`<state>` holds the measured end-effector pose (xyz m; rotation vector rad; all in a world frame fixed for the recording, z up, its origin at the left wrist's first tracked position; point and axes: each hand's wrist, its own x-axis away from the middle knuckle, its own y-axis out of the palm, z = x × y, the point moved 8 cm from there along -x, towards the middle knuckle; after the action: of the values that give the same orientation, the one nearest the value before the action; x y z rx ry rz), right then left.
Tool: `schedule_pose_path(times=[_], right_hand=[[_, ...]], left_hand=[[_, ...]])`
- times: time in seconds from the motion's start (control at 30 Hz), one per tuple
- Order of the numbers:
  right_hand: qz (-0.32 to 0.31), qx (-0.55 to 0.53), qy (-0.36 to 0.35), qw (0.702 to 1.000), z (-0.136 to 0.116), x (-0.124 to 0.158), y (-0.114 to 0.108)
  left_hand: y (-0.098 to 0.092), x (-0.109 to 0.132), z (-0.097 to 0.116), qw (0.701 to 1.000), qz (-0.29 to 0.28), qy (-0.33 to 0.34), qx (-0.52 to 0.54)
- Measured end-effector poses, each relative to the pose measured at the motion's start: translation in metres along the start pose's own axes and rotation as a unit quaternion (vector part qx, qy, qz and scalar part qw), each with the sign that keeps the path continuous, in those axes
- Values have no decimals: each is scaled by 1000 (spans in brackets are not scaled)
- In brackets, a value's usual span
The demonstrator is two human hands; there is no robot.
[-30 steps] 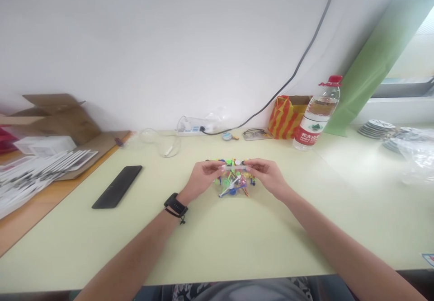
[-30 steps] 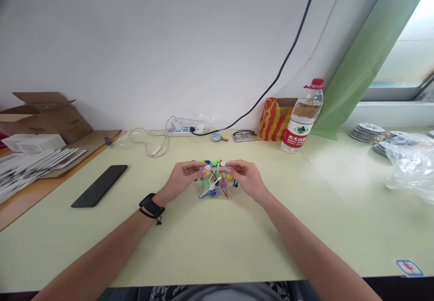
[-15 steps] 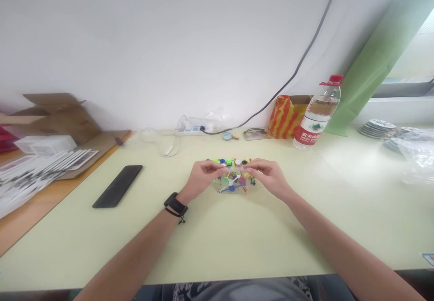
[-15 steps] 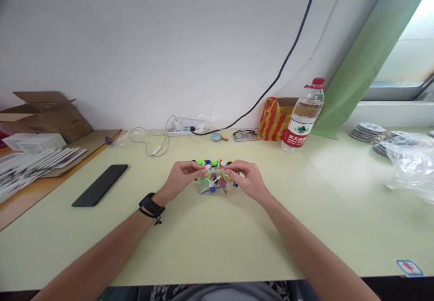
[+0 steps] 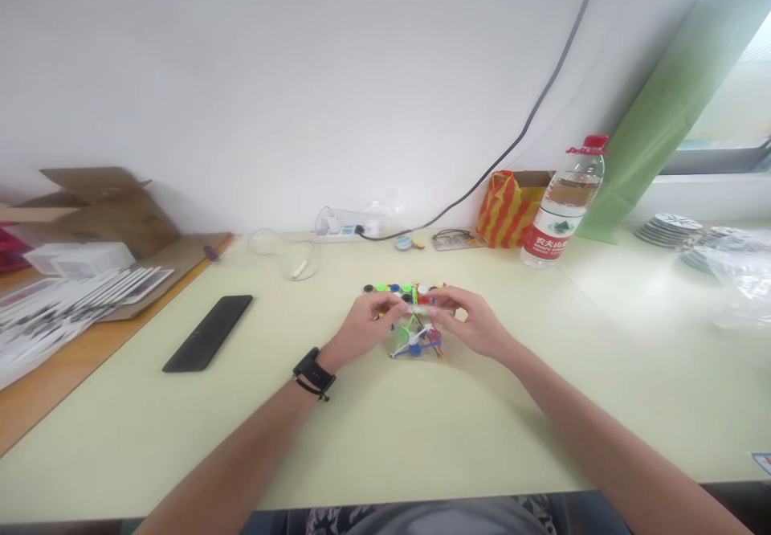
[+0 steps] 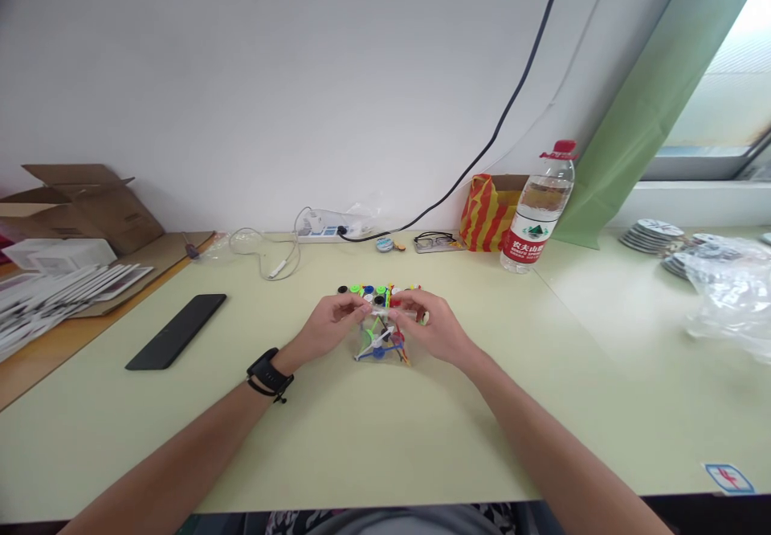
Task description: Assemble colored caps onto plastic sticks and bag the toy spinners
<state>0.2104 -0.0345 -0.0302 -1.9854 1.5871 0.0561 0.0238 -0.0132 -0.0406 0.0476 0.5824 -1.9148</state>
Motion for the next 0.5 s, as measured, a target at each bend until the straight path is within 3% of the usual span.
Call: schedule_pose_path(times=[0.13,0.3,0.5], right_hand=[[-46,30,2,998,-3,1,9],[-55,21,-7,998,-8,3,11],[-85,26,-11,996,-9,5,17]], left_hand=[[6,3,10,1000,-22,10,1],[16,6,15,997,-75,8,34],[18,7,11,997,-66,-15,28]])
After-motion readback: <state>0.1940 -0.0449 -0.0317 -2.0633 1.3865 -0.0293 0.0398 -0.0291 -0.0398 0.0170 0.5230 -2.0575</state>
